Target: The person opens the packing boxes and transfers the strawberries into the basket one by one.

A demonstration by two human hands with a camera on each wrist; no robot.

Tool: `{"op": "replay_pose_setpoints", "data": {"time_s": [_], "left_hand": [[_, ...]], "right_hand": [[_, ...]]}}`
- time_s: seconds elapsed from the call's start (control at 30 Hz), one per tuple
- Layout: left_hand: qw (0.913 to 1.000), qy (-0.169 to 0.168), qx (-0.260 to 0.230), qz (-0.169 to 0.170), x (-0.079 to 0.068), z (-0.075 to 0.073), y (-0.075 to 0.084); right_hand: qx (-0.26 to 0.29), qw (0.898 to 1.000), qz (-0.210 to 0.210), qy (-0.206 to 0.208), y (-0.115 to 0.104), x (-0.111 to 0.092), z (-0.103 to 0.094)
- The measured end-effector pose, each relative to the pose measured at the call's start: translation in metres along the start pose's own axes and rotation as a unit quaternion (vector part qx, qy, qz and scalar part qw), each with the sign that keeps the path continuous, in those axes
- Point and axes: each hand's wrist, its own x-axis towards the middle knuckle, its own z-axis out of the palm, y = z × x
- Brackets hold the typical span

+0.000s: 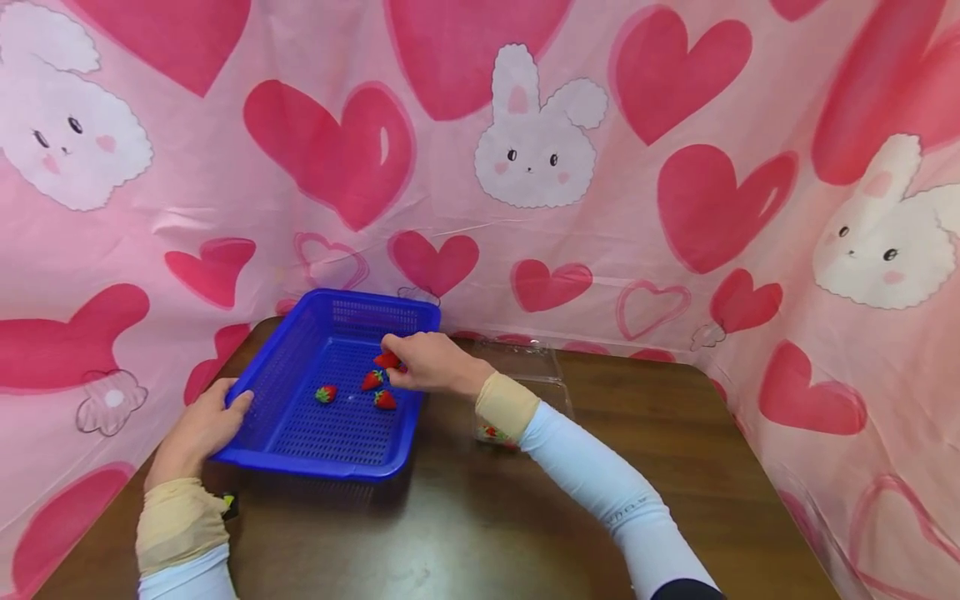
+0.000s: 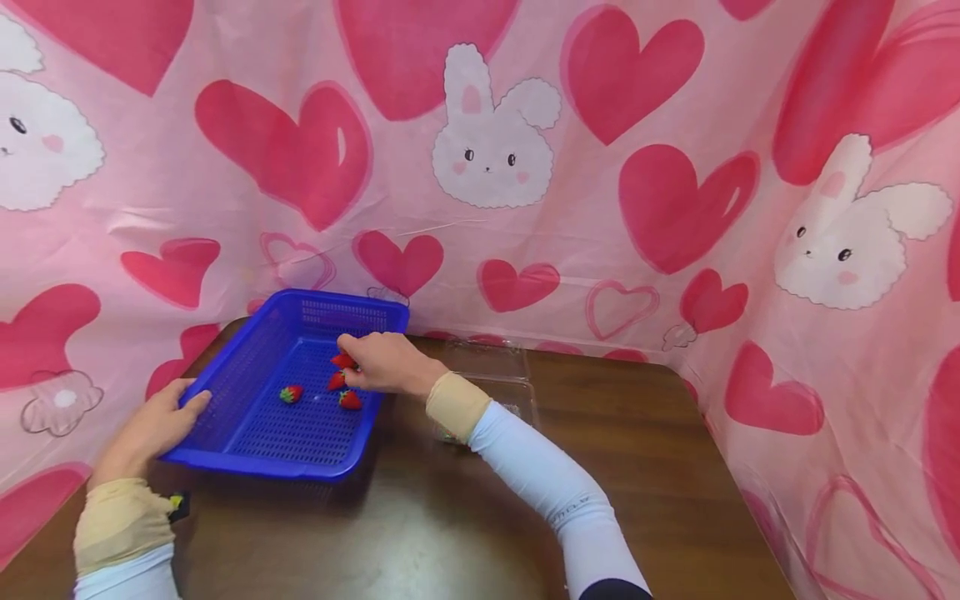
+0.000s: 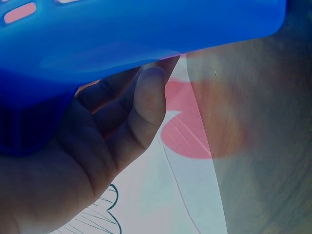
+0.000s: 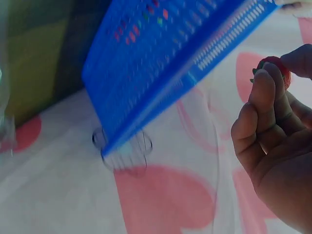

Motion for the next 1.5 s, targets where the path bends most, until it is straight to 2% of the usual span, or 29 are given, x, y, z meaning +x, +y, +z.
{"op": "replay_pose_setpoints", "data": {"time_s": [0.23, 0.37, 0.47, 0.6, 0.9, 1.0, 1.2, 1.37, 1.5], "left_hand": [[1.0, -0.003, 0.001, -0.005, 0.001, 0.001, 0.002], [1.0, -0.007, 0.001, -0.005, 0.002, 0.0, 0.003], [0.9999, 0.005, 0.002, 0.009, 0.002, 0.0, 0.003], [0.9997, 0.012, 0.003, 0.021, 0.003, 0.0, 0.003], [0.9999, 0.003, 0.005, 0.011, 0.004, -0.002, 0.003], [1.0, -0.004, 0.005, 0.006, 0.004, -0.002, 0.002], [0.9997, -0.02, 0.0, -0.01, 0.001, -0.001, -0.001], [0.9999, -0.015, 0.002, -0.007, 0.0, -0.002, 0.003], [0.9999, -0.013, -0.001, -0.011, -0.002, -0.002, 0.003]], "right_hand": [[0.024, 0.998, -0.003, -0.062, -0.016, 0.021, 0.022], [0.012, 0.994, -0.004, -0.111, -0.026, 0.028, 0.034], [-0.005, 0.99, 0.001, -0.139, -0.032, 0.033, 0.042], [-0.02, 0.986, 0.017, -0.165, -0.035, 0.038, 0.052], [-0.017, 0.975, 0.021, -0.221, -0.04, 0.04, 0.064], [-0.022, 0.973, 0.018, -0.228, -0.042, 0.039, 0.066], [-0.027, 0.976, 0.008, -0.215, -0.044, 0.037, 0.069], [-0.019, 0.978, 0.015, -0.205, -0.043, 0.038, 0.067], [0.004, 0.985, 0.007, -0.174, -0.041, 0.038, 0.066]]}}
